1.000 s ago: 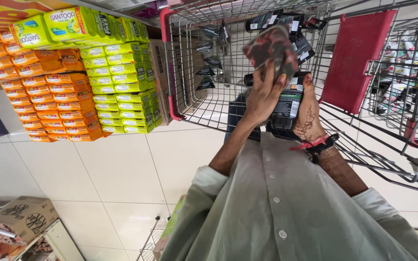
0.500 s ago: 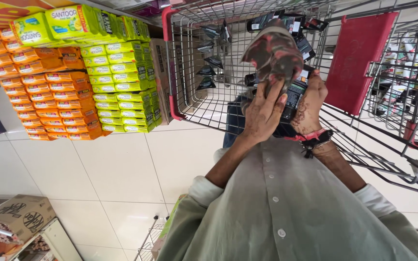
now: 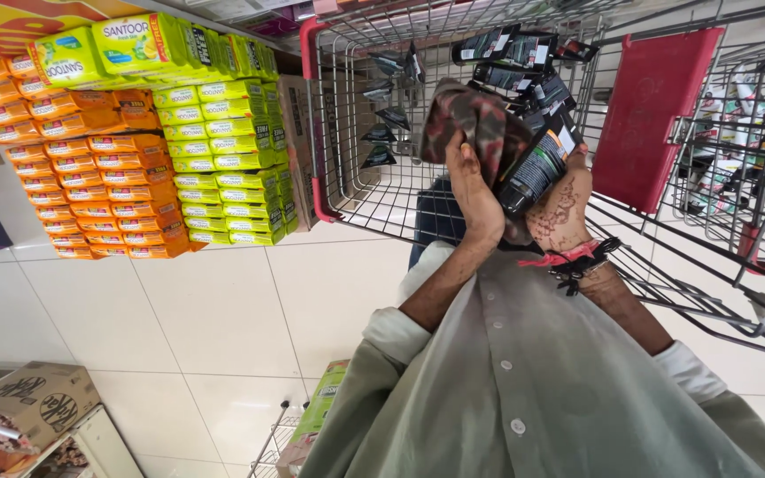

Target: The person is cleaning face wash tubes with a cloth and organizing them on the shelf from a shopping cart.

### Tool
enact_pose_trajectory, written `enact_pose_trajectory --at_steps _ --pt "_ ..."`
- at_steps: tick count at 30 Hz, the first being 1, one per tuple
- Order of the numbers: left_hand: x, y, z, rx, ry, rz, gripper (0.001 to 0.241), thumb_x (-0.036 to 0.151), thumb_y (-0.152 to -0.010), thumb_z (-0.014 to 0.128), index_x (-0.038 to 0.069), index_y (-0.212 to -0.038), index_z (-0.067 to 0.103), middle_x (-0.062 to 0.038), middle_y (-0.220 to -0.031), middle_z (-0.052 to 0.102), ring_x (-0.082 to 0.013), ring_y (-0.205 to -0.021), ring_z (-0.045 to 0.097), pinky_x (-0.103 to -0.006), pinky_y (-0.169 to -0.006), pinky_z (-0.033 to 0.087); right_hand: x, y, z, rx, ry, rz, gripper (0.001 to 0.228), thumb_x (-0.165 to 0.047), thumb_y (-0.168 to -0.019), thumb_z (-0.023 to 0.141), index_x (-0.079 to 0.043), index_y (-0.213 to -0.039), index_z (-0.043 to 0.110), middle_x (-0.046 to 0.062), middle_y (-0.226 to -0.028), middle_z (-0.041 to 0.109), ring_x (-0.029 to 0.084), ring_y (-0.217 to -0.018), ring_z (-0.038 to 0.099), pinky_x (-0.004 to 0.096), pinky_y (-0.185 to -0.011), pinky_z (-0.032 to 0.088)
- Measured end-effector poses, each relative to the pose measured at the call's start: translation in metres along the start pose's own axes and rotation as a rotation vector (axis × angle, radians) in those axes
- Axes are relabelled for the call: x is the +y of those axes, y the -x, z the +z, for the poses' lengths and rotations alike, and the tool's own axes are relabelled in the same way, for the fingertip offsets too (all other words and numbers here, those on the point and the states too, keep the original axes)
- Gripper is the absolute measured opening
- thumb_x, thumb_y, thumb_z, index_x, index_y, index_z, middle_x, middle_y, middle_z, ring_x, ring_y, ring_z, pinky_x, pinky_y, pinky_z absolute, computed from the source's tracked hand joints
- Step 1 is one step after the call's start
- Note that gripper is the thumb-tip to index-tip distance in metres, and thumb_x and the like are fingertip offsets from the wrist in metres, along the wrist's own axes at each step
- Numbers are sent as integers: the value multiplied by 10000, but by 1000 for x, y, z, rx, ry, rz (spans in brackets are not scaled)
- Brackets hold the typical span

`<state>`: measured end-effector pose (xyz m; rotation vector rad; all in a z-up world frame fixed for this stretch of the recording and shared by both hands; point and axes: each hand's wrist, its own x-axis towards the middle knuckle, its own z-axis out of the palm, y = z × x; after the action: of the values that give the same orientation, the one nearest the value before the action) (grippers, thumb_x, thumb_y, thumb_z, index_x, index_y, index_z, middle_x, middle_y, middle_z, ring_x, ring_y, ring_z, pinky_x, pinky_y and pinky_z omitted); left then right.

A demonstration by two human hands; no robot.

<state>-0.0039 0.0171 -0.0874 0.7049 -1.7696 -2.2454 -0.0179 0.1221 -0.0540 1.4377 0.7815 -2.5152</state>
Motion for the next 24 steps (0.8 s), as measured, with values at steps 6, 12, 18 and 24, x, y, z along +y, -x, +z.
enact_pose_trajectory --at_steps 6,12,18,24 --pt "-5 -11 -18 49 -240 -58 597 455 -1152 323 1 -1520 444 -204 -1448 525 -282 -1363 492 -384 -1192 361 -5 11 11 -72 151 32 432 -430 -1050 407 -70 -1023 645 87 -807 714 212 -710 678 355 -656 579" --pt "4 -15 -59 -242 -1172 207 695 537 -1117 437 108 -1657 359 -386 -1594 287 -551 -1463 263 -573 -1180 245 -12 24 29 -286 142 -14 423 -489 -1071 571 -68 -1077 605 83 -906 651 222 -789 649 375 -724 583" --pt "113 -4 -41 -833 43 -709 812 578 -954 530 101 -1563 284 -221 -1446 487 -412 -969 679 -499 -771 611 -32 43 61 -627 254 -136 506 -557 -1056 638 -69 -1169 571 94 -993 618 214 -832 619 364 -735 560" --pt "122 -24 -34 -754 147 -301 497 196 -1038 737 -60 -1411 533 -120 -1171 587 -193 -1051 605 -419 -864 634 -59 88 100 -895 904 -845 686 -561 -1136 423 -11 -1540 496 120 -1448 522 216 -1370 497 298 -1142 408"
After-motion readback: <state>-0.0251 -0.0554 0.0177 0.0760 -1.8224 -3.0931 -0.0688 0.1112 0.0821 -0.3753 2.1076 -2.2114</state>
